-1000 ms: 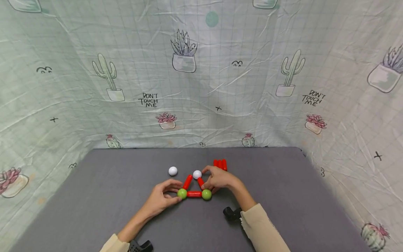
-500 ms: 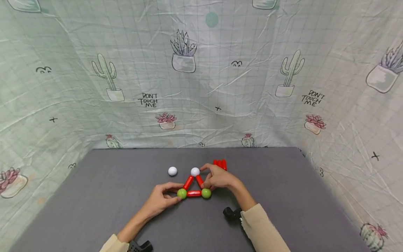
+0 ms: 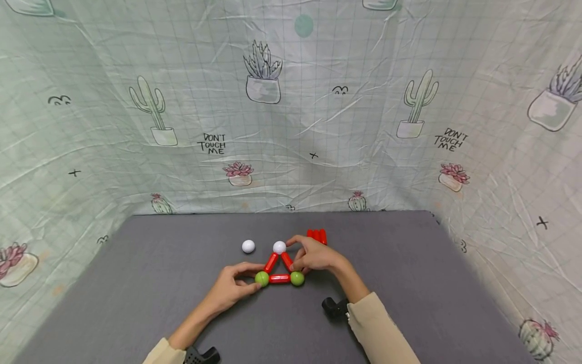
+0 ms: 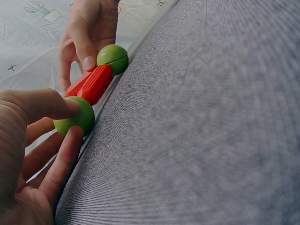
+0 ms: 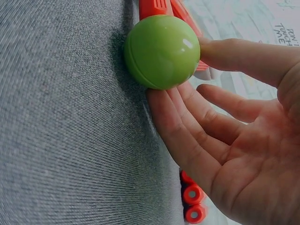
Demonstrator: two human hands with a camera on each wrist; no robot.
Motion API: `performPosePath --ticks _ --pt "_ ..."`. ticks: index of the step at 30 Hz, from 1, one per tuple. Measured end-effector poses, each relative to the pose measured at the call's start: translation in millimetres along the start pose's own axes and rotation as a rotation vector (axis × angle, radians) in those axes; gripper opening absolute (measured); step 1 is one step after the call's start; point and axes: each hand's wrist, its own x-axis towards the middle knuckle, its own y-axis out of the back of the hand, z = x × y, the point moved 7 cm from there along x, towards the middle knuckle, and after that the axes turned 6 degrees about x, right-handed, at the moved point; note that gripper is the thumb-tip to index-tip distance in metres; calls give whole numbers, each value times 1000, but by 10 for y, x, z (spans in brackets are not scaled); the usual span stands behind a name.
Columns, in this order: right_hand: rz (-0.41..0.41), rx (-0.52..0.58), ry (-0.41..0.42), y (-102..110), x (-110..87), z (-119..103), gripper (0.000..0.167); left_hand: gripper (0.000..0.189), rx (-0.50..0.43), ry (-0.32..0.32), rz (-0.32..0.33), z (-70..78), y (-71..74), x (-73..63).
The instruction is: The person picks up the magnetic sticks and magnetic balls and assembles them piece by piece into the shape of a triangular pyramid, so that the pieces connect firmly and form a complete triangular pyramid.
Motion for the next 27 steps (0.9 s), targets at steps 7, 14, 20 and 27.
performPosePath --ticks 7,14,20,27 --pt "-10 7 -2 -16 -11 -15 60 41 3 10 -6 -17 -1 6" --pt "-22 -2 -1 -18 -21 -25 60 40 14 16 5 -48 3 17" --pt "-62 -6 -3 -13 -35 -20 64 36 9 6 26 -42 9 17" --pt "-108 -24 -5 -28 -66 -28 78 32 -1 8 31 -44 13 5"
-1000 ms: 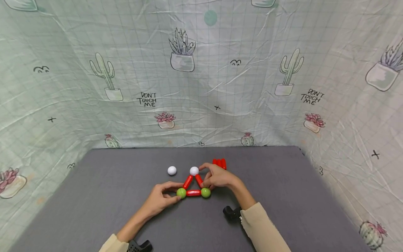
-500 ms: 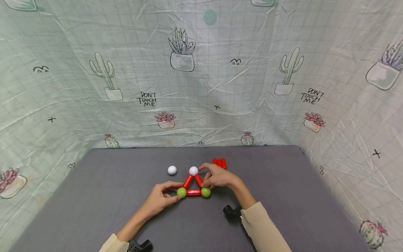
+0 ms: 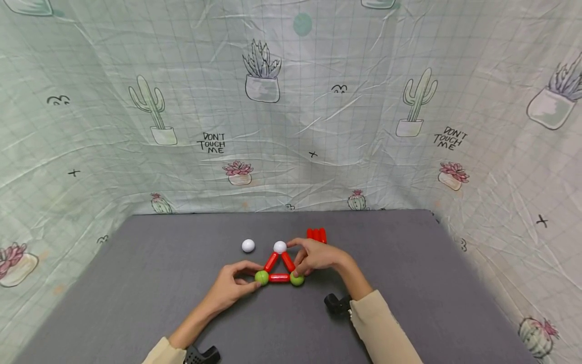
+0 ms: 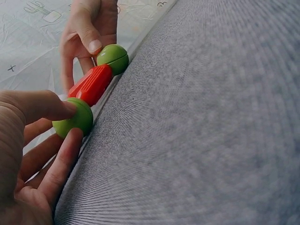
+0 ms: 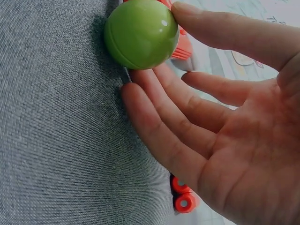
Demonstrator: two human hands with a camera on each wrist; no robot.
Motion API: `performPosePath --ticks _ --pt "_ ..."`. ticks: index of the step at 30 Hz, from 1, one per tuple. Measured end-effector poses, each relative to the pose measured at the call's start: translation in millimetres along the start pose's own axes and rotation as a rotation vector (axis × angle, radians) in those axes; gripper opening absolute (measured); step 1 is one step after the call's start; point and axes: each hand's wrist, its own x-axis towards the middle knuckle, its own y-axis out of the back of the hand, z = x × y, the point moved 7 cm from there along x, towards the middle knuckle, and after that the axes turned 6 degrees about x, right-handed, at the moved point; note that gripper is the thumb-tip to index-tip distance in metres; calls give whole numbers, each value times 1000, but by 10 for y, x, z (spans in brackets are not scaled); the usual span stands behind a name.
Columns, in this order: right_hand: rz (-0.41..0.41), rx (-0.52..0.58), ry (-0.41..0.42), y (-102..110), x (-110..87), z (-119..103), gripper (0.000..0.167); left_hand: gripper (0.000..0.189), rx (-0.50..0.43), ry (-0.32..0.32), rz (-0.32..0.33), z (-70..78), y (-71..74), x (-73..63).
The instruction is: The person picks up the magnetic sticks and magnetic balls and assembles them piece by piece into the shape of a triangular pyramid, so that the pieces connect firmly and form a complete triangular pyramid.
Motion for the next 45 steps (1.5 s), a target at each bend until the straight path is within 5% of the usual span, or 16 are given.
performPosePath --ticks 31,45 --pt "-12 8 -21 25 3 28 66 35 28 24 -5 -7 3 8" --pt "65 13 12 126 -70 -27 65 33 31 41 -9 -33 -4 12"
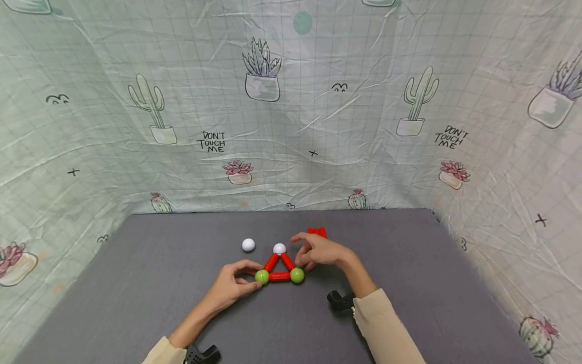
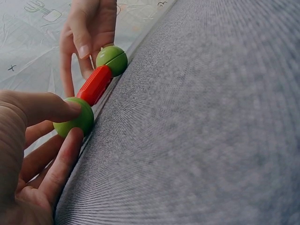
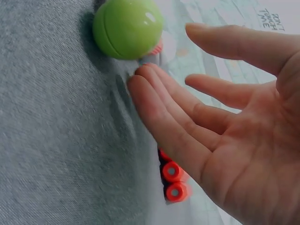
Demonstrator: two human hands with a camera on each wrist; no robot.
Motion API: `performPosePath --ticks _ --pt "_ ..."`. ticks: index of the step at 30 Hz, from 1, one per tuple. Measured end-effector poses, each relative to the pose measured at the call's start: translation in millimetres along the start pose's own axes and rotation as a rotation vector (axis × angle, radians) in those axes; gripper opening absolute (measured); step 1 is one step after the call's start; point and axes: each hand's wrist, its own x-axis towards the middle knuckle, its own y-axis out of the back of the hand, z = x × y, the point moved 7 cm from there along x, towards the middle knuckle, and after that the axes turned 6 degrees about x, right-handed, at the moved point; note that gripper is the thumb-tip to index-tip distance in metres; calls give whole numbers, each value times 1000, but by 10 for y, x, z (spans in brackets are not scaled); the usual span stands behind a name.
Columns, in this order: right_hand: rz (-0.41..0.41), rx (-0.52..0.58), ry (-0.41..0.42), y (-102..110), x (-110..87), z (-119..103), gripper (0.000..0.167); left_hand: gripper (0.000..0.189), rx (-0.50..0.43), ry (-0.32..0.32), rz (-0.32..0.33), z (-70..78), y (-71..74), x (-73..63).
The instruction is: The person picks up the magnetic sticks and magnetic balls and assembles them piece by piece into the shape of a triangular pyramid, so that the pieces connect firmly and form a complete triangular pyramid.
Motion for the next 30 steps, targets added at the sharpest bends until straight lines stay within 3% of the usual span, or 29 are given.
performPosePath --ticks 6,11,22,26,30 --pt "105 28 75 219 -55 -43 59 33 -1 -7 -4 14 2 -6" --pt "241 35 106 462 -127 -30 54 34 -10 -8 -3 22 1 -9" --pt "502 -21 64 822 -240 113 44 34 -16 -13 -6 30 -3 -15" --pt "521 -102 28 899 -177 191 43 33 -20 -10 -6 24 0 -16" --pt "479 -136 -14 935 -112 277 45 33 -20 -7 -4 14 0 -15"
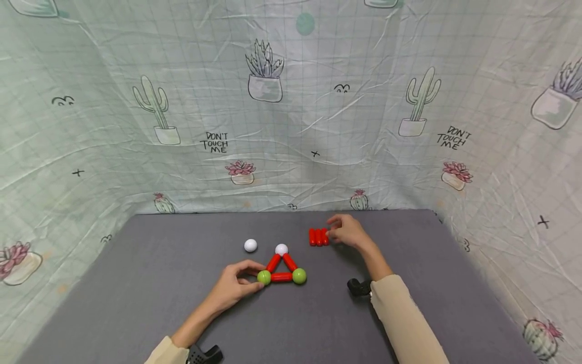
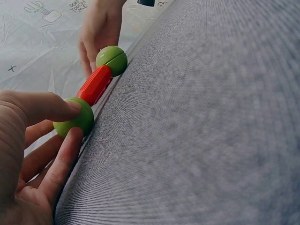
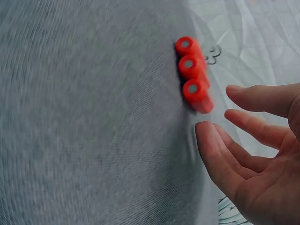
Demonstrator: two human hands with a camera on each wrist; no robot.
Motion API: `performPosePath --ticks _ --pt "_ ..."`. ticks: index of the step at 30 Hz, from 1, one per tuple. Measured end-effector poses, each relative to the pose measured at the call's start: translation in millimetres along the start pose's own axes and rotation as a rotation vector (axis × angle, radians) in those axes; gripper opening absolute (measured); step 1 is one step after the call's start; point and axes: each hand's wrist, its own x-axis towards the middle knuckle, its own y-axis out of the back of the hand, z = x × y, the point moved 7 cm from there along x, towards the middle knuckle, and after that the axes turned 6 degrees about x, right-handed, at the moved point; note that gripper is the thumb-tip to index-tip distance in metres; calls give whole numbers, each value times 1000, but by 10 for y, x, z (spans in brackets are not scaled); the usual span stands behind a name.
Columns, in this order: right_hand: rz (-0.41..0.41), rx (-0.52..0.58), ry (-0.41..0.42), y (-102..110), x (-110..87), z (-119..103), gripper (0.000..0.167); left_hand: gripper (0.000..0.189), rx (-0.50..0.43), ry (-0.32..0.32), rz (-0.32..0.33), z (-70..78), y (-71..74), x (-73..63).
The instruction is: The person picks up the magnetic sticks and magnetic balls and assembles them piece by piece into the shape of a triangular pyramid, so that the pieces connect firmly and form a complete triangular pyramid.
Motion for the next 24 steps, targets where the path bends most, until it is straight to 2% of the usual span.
performPosePath --ticks 5,16,24 --pt "-44 -31 -25 -10 34 62 44 34 0 0 3 -4 -9 6" --pt "-102 -57 -11 -65 71 51 45 33 1 -1 13 -24 6 11" --pt "-45 -48 -43 -62 58 34 40 34 11 -1 15 -1 2 10"
